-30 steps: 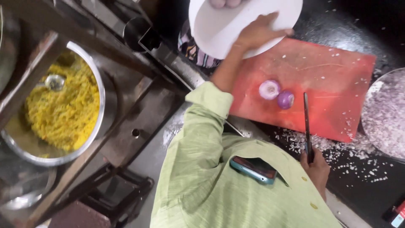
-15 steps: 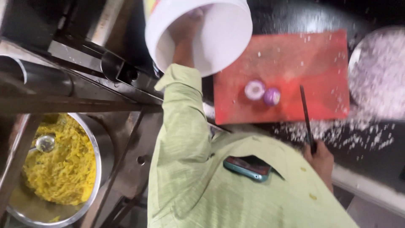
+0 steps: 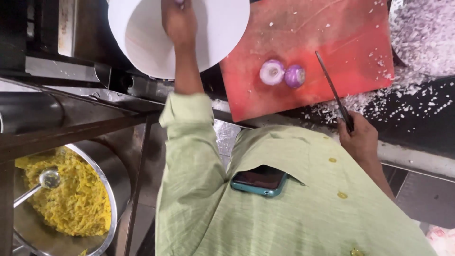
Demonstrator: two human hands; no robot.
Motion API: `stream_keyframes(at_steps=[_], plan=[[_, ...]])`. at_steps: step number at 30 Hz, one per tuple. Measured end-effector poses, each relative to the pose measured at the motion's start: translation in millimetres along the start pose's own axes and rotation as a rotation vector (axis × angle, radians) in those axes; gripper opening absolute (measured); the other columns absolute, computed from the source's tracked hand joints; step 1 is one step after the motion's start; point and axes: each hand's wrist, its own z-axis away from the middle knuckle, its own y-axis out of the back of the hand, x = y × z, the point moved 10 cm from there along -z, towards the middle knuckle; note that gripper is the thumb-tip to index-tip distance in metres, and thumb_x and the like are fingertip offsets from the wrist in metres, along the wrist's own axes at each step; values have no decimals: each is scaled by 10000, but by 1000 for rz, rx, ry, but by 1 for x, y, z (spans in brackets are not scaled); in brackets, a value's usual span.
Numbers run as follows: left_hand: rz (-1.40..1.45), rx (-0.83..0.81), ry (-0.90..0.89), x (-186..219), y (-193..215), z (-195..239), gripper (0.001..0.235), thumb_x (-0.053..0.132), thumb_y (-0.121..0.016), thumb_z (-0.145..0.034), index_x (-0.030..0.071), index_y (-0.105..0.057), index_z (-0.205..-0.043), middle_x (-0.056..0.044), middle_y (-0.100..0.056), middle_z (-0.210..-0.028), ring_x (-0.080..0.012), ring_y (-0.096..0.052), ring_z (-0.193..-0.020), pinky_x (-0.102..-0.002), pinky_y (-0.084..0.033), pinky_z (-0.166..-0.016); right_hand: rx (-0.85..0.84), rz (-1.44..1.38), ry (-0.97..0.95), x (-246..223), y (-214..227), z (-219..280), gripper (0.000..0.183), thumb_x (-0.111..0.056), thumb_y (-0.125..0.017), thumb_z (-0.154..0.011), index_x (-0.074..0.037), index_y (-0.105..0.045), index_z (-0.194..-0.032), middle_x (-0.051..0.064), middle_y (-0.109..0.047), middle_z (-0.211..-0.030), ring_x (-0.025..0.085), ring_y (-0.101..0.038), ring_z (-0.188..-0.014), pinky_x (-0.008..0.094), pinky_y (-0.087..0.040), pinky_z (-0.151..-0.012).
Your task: The person dices red onions on a red cutting board using a knife. They repeatedly slice the onions into small pieces and gather them into a pile on the board.
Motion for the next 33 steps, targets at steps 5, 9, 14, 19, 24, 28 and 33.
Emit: stream_keyframes(at_steps=[5,9,14,19,24,28,33], plan=[[526,138,58,92,105,130,527,207,-774,-934,-46,-530,-1327,-202,-659,-1196,-266,-683,-1060,-403,-581,-913,-7,-31,-51,17,10,11,281,-218,-723,-1026,-11,-678,-1209,192,-694,-923,326,-684,-727,416,-538,-677],[217,-197,-499,221,88,201,412,170,-808,-755,78,-619,-1110,-137,-654,-1064,-368,-638,-990,-489,-485,-887,-14,-2,-28,37,15,-10,347,-271,-721,-967,-28,-678,-1210,196,-711,-944,351,-704,-759,436,-555,-693],[-38,-400,-730,252,-6,208,475,205,-767,-790,96,-646,-1236,-115,-639,-1132,-349,-604,-1093,-476,-472,-933,7,49,38,50,21,-8,370,-307,-699,-956,-47,-675,-1218,204,-717,-1019,396,-707,-859,469,-564,-768],[-252,-455,-659,231,-56,185,504,204,-768,-682,80,-640,-1153,-171,-625,-1165,-402,-549,-1104,-560,-431,-923,69,-15,12,78,42,-1,354,-292,-700,-938,-50,-680,-1196,208,-724,-1034,412,-701,-914,481,-559,-793],[-55,-348,-614,238,-40,174,379,94,-737,-881,98,-629,-1244,-131,-622,-1252,-367,-600,-1152,-449,-509,-1020,75,-113,-91,111,55,43,330,-285,-673,-999,-35,-659,-1216,223,-702,-1019,420,-688,-891,487,-547,-787],[385,-374,-428,271,-16,212,538,52,-762,-934,5,-510,-1406,-162,-602,-1353,-323,-595,-1272,-422,-478,-1115,-123,-155,-342,154,46,41,311,-295,-657,-1019,-39,-662,-1195,224,-686,-849,426,-687,-774,518,-516,-707],[708,-740,-1,300,-47,327,499,121,-789,-956,8,-524,-1364,-133,-674,-1256,-202,-657,-1155,-313,-546,-1029,-224,-106,-113,133,30,30,301,-352,-615,-1035,-68,-654,-1126,232,-694,-897,463,-670,-856,556,-513,-723]])
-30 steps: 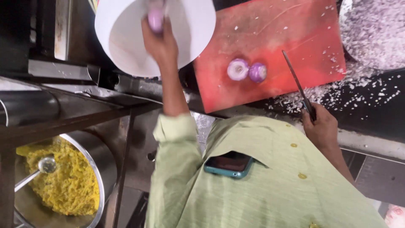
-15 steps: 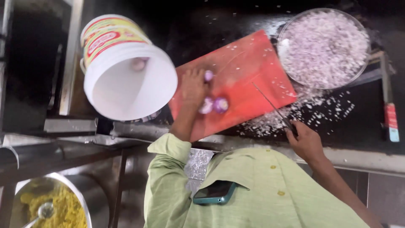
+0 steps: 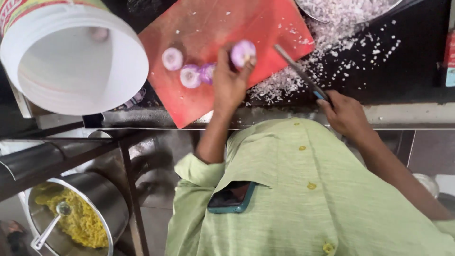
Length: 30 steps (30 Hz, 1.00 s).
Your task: The person dices red onions on a red cutting board using a knife. They repeatedly slice the onions into small pieces and gather them into a pile on the board.
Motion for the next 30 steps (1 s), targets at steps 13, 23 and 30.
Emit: stream_keyframes(at_steps=[13,23,30], plan=[[-330,-205,141,-57,-36,-13,560,182,-809,-874,35,-520,-1330,-145,-648,-1225,-250,-708,-1020,-344,-574,-875,287,97,109,-2,88,-79,315,-319,-553,-1187,-9,-597,-1146,209,-676,-855,437,-675,-844,547,-532,-783],[-447,-204,-119,-40,-28,-13,683,171,-854,-836,47,-509,-1413,-182,-579,-1395,-341,-645,-1184,-406,-550,-1017,119,288,99,-47,40,-58,252,-282,-610,-1103,-37,-616,-1163,190,-709,-907,416,-681,-750,524,-538,-673],[-516,-266,-197,-36,-44,-20,629,96,-822,-819,67,-564,-1392,-161,-589,-1430,-398,-580,-1289,-454,-467,-1137,-203,339,-54,-39,26,-48,318,-268,-555,-1078,19,-522,-1213,280,-704,-864,507,-671,-749,601,-530,-723]])
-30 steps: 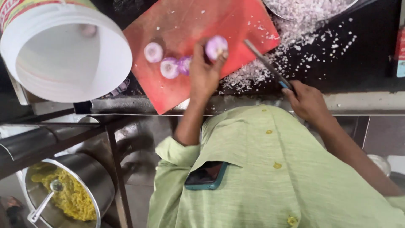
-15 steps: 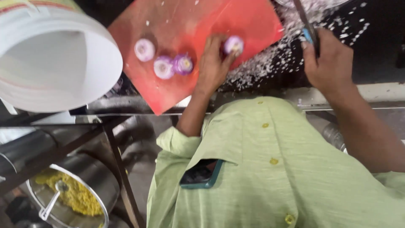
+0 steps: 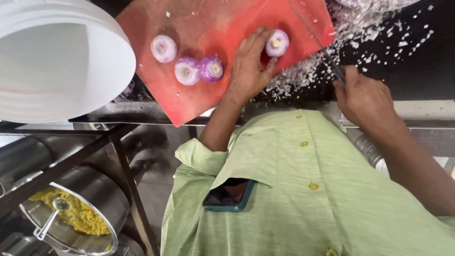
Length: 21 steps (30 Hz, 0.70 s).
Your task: The person dices red onions on a red cutting board using a knife. They repeatedly slice the onions into small pieces and gather them into a pile on the board.
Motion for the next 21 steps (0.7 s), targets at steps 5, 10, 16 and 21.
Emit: stream_keyframes(at_steps=[5,10,16,21], plan=[[-23,89,-118,23,16,3,461,90,-810,-862,65,-610,-1277,-143,-579,-1383,-371,-577,-1273,-446,-489,-1114,-19,-26,53,-15,14,18,395,-301,-528,-1066,19,-499,-1295,296,-701,-903,518,-669,-762,607,-527,-711],[-37,38,-95,24,9,-2,355,53,-773,-896,58,-656,-1231,-109,-610,-1327,-333,-597,-1238,-423,-524,-1065,-98,19,36,-22,17,17,409,-352,-532,-1069,2,-520,-1273,272,-708,-859,494,-683,-761,590,-537,-706],[-36,31,-60,21,9,-3,339,81,-773,-887,30,-663,-1203,-120,-604,-1320,-340,-583,-1240,-426,-509,-1061,-106,33,25,-25,26,10,403,-364,-519,-1079,-4,-541,-1259,258,-715,-868,477,-691,-774,576,-540,-726],[-188,1,-154,38,2,-3,300,83,-713,-915,9,-675,-1204,-141,-591,-1344,-343,-556,-1265,-430,-483,-1098,-178,66,51,-33,28,14,356,-354,-471,-1082,-6,-527,-1138,261,-718,-880,478,-693,-800,588,-535,-745]])
